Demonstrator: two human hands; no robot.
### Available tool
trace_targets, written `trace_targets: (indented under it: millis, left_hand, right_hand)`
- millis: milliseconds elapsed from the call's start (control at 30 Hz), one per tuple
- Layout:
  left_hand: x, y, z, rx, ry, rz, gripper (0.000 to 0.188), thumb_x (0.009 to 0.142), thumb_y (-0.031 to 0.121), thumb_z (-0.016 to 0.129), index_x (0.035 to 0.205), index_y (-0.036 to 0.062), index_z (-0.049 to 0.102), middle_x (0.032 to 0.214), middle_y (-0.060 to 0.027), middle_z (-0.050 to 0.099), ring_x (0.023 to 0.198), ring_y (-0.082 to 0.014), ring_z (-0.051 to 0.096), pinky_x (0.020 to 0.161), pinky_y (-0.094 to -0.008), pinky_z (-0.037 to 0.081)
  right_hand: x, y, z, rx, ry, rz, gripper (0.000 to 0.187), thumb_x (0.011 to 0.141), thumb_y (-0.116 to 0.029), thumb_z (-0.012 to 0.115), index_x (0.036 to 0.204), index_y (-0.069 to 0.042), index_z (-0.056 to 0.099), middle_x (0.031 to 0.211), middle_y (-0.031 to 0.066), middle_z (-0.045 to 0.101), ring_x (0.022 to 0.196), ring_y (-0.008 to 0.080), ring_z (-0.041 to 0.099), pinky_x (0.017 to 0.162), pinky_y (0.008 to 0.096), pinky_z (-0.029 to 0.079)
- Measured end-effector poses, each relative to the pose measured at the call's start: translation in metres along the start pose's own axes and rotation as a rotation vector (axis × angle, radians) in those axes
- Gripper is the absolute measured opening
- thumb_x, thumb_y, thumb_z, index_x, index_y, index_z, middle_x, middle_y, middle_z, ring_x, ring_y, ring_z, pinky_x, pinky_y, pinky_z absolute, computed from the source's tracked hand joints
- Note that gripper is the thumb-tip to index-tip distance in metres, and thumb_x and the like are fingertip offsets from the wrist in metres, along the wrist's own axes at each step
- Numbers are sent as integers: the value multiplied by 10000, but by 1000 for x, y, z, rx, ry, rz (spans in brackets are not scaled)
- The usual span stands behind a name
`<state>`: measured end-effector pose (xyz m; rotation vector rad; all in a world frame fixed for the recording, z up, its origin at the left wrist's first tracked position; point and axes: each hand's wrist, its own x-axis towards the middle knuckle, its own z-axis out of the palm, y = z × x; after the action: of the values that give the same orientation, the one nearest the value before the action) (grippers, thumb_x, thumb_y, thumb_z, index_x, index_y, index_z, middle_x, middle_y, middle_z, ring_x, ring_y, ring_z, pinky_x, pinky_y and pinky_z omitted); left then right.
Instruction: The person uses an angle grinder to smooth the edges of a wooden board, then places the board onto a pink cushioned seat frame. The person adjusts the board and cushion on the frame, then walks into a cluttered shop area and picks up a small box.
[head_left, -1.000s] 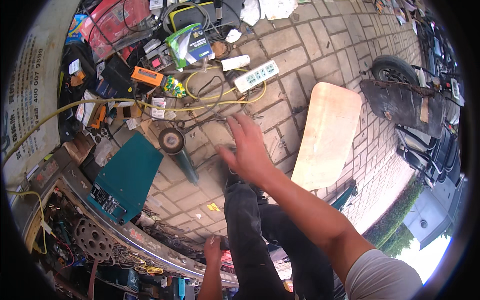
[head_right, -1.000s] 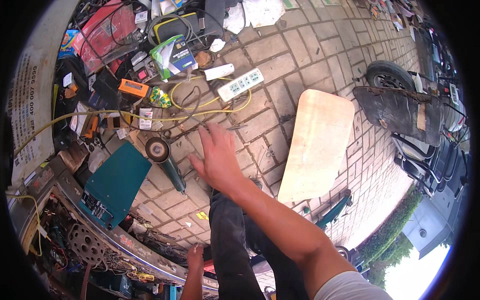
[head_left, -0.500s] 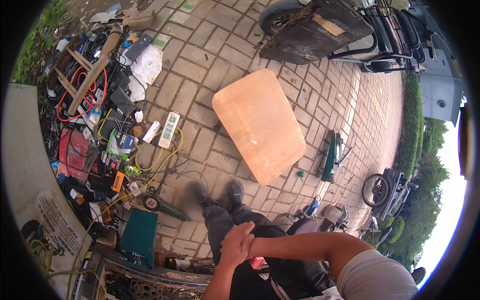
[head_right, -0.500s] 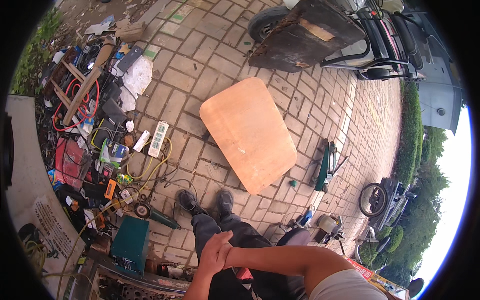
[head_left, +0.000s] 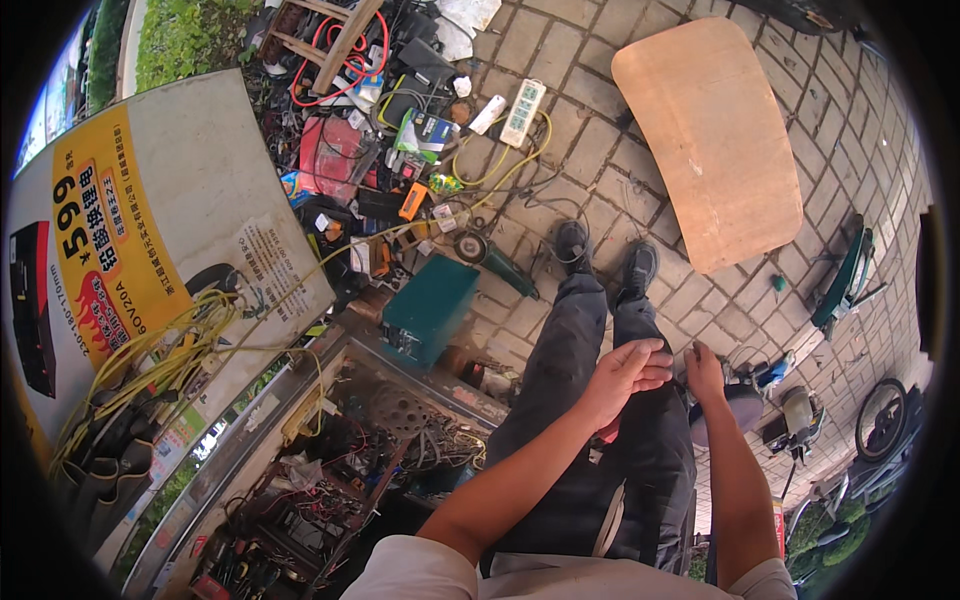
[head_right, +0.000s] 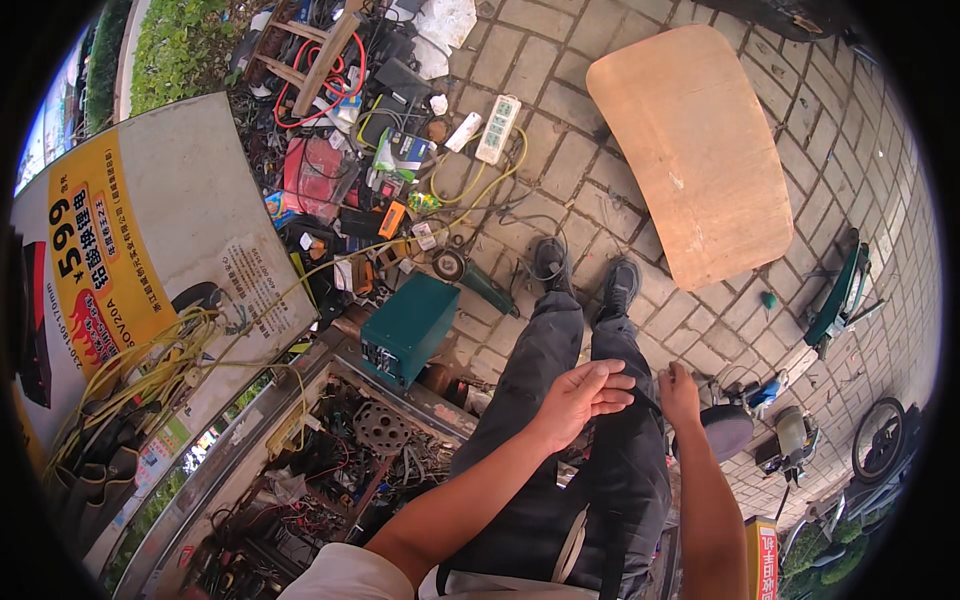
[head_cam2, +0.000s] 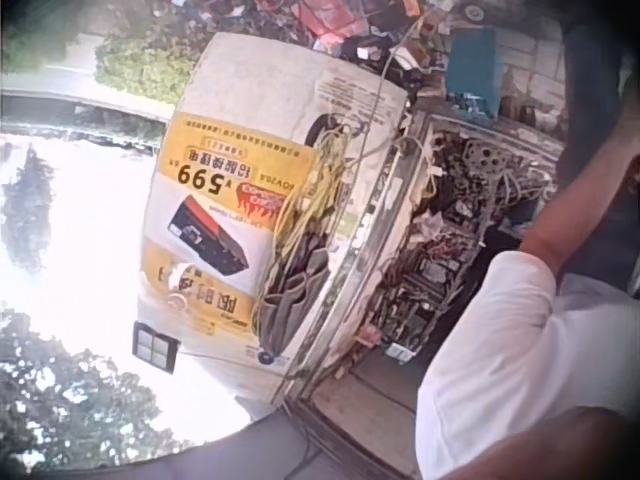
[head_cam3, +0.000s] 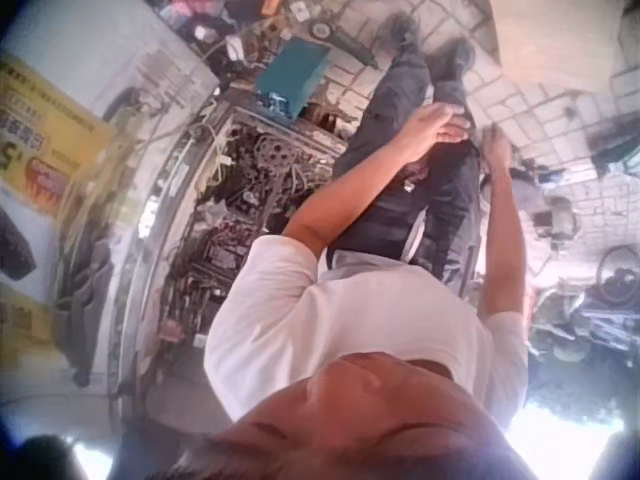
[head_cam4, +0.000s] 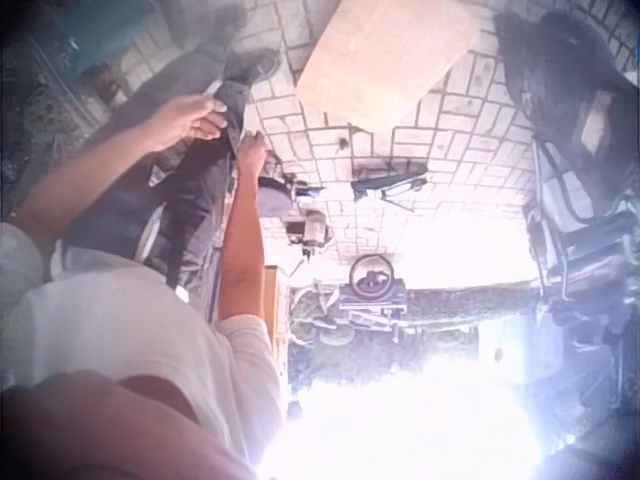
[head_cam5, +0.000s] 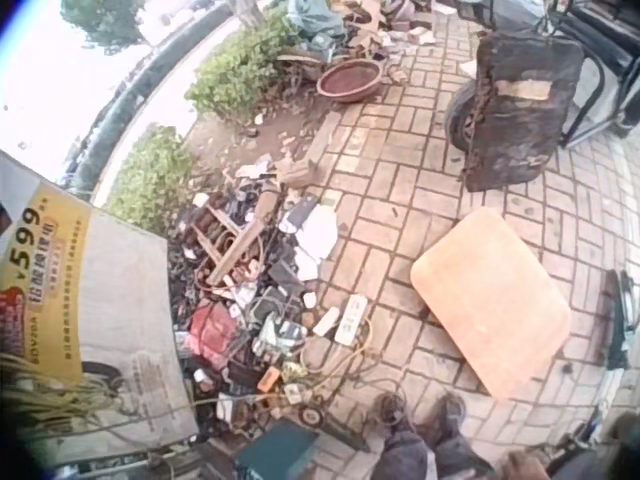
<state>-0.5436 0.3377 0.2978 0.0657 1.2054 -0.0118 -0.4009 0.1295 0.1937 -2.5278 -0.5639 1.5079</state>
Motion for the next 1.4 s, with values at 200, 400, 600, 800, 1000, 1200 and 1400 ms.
trace_targets:
  millis: [200, 400, 600, 800, 1000, 1200, 1400]
  left_hand:
    - [19, -22, -158, 590, 689, 400, 376, 979, 309, 595, 816, -28, 634, 650, 29, 529, 652, -69, 468, 627, -259, 395]
    - [-14, -9, -379, 1126, 1042, 141, 625, 854, 255, 677, 1297, -140, 480, 1222, -333, 574, 1199, -444, 532, 1024, -454, 412]
    - [-3, 37, -503, 1166, 1123, 251, 1076, 818, 470, 738, 1474, -147, 149, 1513, -374, 198, 1433, -464, 204, 1142, -469, 277]
    - [5, 47, -526, 1064, 1107, 249, 1276, 740, 554, 780, 1500, -96, -13, 1500, -442, 32, 1394, -568, 187, 1120, -538, 271]
    - [5, 73, -516, 967, 1181, 127, 1221, 748, 503, 785, 1536, -5, 3, 1499, -425, 101, 1365, -546, 279, 1102, -520, 324]
    - [18, 112, -521, 763, 1441, 57, 946, 817, 263, 779, 1538, 58, 204, 1438, -248, 385, 1183, -442, 518, 941, -473, 479]
    - [10, 160, -578, 107, 1415, -19, 560, 961, 480, 490, 1203, -14, 596, 1135, -185, 634, 957, -323, 601, 864, -486, 434]
  right_hand:
    - [-94, 173, -13, -175, -95, 227, 346, 917, -260, 556, 1034, 50, 654, 976, 276, 669, 947, 433, 641, 824, 467, 492]
    - [-105, 154, 25, 10, -245, 376, 349, 909, -243, 567, 1044, 64, 664, 844, 196, 669, 768, 278, 646, 735, 372, 491]
    - [-55, 86, 46, -32, -185, 357, 322, 934, -191, 579, 1113, 68, 646, 952, 180, 690, 864, 209, 657, 797, 311, 499]
    - [-44, 83, 47, -62, -224, 325, 321, 950, -233, 585, 1141, 20, 641, 921, 82, 673, 783, 132, 607, 651, 281, 474]
    - [-23, 59, 59, 66, -208, 386, 299, 966, -179, 567, 1147, 53, 617, 915, 115, 686, 796, 159, 633, 729, 297, 504]
    - [-23, 42, 43, 73, -196, 397, 311, 964, -211, 570, 1155, 29, 623, 905, 84, 676, 773, 133, 612, 682, 265, 473]
    - [-10, 86, 33, 143, -194, 514, 314, 956, -243, 581, 1140, 4, 642, 949, 66, 667, 827, 127, 608, 667, 279, 468]
